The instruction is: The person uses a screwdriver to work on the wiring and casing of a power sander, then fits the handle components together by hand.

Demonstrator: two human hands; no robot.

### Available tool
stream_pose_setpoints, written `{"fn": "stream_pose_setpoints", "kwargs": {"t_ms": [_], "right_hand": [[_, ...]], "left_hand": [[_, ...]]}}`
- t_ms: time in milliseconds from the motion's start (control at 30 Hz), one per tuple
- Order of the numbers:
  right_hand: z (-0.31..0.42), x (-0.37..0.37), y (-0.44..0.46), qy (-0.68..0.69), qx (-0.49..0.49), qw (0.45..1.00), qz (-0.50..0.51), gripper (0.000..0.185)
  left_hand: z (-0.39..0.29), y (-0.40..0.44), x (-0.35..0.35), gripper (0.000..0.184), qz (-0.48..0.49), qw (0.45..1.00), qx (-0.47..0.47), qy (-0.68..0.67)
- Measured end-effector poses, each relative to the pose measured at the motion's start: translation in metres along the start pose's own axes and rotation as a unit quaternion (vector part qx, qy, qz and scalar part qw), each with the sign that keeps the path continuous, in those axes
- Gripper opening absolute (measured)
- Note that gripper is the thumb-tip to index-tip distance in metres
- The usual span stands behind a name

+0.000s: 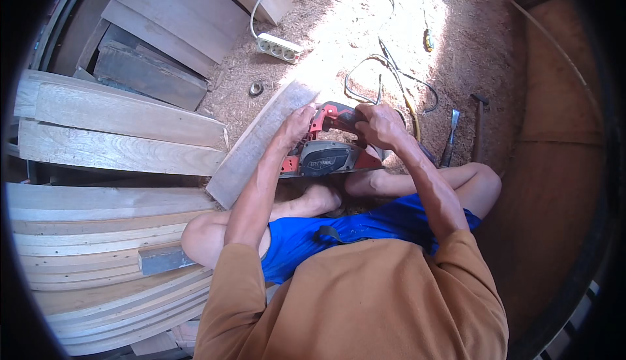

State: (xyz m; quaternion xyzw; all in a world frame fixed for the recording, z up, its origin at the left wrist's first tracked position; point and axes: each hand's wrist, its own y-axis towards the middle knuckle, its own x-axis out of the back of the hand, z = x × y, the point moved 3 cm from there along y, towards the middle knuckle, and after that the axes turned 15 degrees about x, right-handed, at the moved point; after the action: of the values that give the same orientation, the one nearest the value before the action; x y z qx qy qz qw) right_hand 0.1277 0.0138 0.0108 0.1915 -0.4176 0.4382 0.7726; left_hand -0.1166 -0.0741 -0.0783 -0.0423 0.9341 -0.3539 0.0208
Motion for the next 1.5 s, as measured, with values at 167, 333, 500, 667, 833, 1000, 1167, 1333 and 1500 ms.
{"fn": "stream_pose_setpoints", "kwargs": {"t_ms": [167,333,500,667,833,1000,1167,1333,1500], "right_hand": [[0.003,0.017,-0.001,0.028,-0.036,0.999,0.007,0.032],[-0.008,0.019,-0.006,0.046,-0.037,0.998,-0.01,0.029],[-0.008,0.022,-0.004,0.056,-0.025,0.998,0.006,0.03],[0.003,0.011,0.006,0.023,0.027,0.999,0.016,0.032],[0.01,-0.003,0.016,-0.028,0.048,0.997,0.045,0.031],[0.016,0.001,0.019,-0.037,0.062,0.996,0.057,0.028],[0.022,0.008,0.019,-0.043,0.078,0.995,0.042,0.026],[0.02,0.003,0.018,-0.052,0.091,0.994,0.028,0.028],[0.023,0.001,0.019,-0.061,0.095,0.993,0.026,0.028]], "left_hand": [[-0.006,0.002,0.009,0.05,0.042,0.992,0.001,0.118],[-0.013,-0.009,-0.001,0.043,0.125,0.986,0.001,0.11],[-0.003,0.004,0.026,0.041,0.1,0.955,0.02,0.28],[0.012,0.005,0.02,0.042,0.09,0.987,0.132,0.016],[-0.002,-0.016,0.02,0.045,0.047,0.989,0.133,-0.046],[0.001,-0.012,0.015,0.048,0.081,0.996,0.02,-0.035],[-0.007,-0.021,0.011,0.052,0.125,0.992,-0.001,0.013],[-0.016,-0.032,0.006,0.051,0.126,0.992,0.009,-0.011],[-0.009,-0.028,0.015,0.052,0.119,0.993,-0.022,-0.014]]}}
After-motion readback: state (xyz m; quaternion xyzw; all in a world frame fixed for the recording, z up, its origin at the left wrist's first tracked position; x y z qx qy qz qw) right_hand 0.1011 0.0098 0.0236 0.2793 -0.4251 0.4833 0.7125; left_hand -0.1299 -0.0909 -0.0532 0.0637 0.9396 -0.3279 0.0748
